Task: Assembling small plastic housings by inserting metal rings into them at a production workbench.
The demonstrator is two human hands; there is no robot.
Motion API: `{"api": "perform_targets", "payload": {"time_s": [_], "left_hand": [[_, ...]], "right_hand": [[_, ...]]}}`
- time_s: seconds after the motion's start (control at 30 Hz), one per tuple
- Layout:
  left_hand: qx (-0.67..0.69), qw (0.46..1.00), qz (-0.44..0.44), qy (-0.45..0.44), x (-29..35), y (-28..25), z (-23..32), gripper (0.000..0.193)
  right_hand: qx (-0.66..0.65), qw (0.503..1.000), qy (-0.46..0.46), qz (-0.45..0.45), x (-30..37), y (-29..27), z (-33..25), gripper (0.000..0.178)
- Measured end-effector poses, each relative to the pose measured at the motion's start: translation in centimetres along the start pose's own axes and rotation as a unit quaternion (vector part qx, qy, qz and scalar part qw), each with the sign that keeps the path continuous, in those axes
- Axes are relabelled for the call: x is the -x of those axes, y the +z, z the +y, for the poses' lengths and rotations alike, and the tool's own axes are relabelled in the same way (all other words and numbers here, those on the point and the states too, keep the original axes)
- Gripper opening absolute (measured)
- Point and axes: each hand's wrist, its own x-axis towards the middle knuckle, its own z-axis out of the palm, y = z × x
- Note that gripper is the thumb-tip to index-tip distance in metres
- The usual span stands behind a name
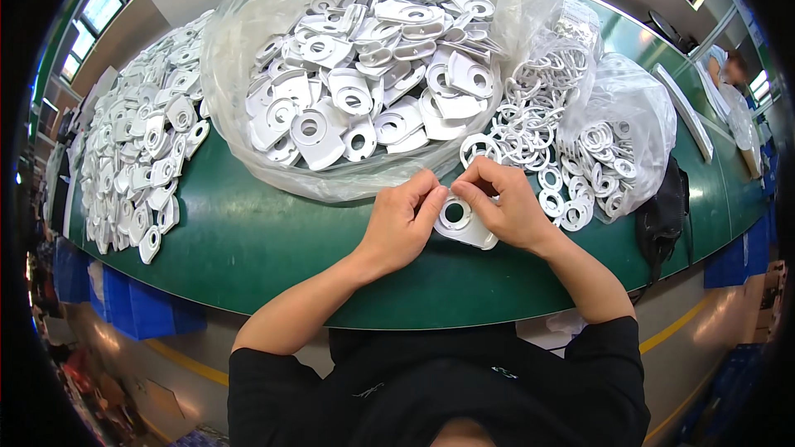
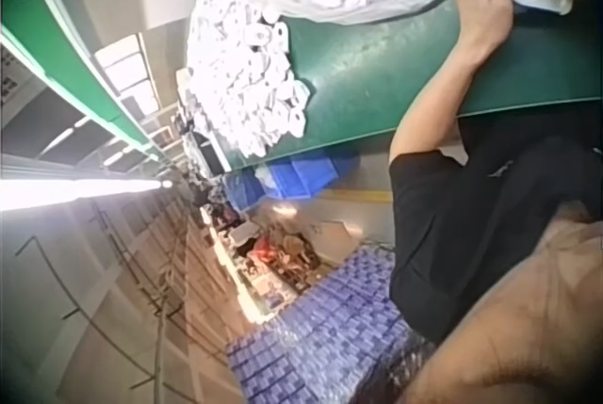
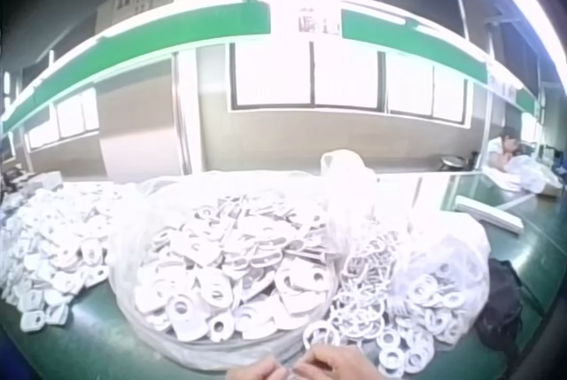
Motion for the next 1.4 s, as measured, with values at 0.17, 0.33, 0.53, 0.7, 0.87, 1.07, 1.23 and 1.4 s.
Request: {"api": "perform_targets", "payload": {"time_s": [0.17, 0.33, 0.53, 0.7, 0.87, 1.07, 1.23, 1.4], "left_hand": [[0.199, 0.979, 0.033, -0.031, 0.0, 0.8, 0.6, 0.022], [0.114, 0.993, -0.025, -0.011, 0.6, 1.4, 0.1, 0.044], [-0.096, 0.994, -0.046, 0.013, 0.8, 1.4, 0.5, 0.050], [-0.040, 0.997, -0.068, 0.021, 0.2, 0.4, -0.8, 0.051], [0.050, 0.990, -0.118, 0.051, -0.5, -0.7, -1.3, 0.055], [0.109, 0.984, -0.104, -0.090, -1.9, -5.5, 1.1, 0.049], [0.159, 0.943, 0.267, 0.119, -6.3, -19.6, 1.5, 0.052], [0.151, 0.896, 0.396, 0.132, -5.9, -23.9, 1.7, 0.077]], "right_hand": [[-0.122, 0.990, -0.008, 0.063, -0.2, 1.3, 0.6, 0.009], [-0.299, 0.946, 0.031, 0.123, -0.5, 1.3, 0.7, 0.009], [-0.146, 0.981, 0.050, 0.115, 0.0, 0.7, 0.5, 0.021], [-0.048, 0.997, 0.040, 0.048, -0.5, -0.4, 0.0, 0.022], [-0.042, 0.998, 0.032, 0.040, -0.4, -1.0, 0.6, 0.012], [0.038, 0.994, 0.017, 0.099, -0.5, -1.4, 0.4, 0.012], [0.084, 0.981, -0.005, 0.173, -1.1, -4.0, -0.3, 0.010], [0.156, 0.965, 0.009, 0.213, -1.3, -7.2, -0.6, 0.013]]}}
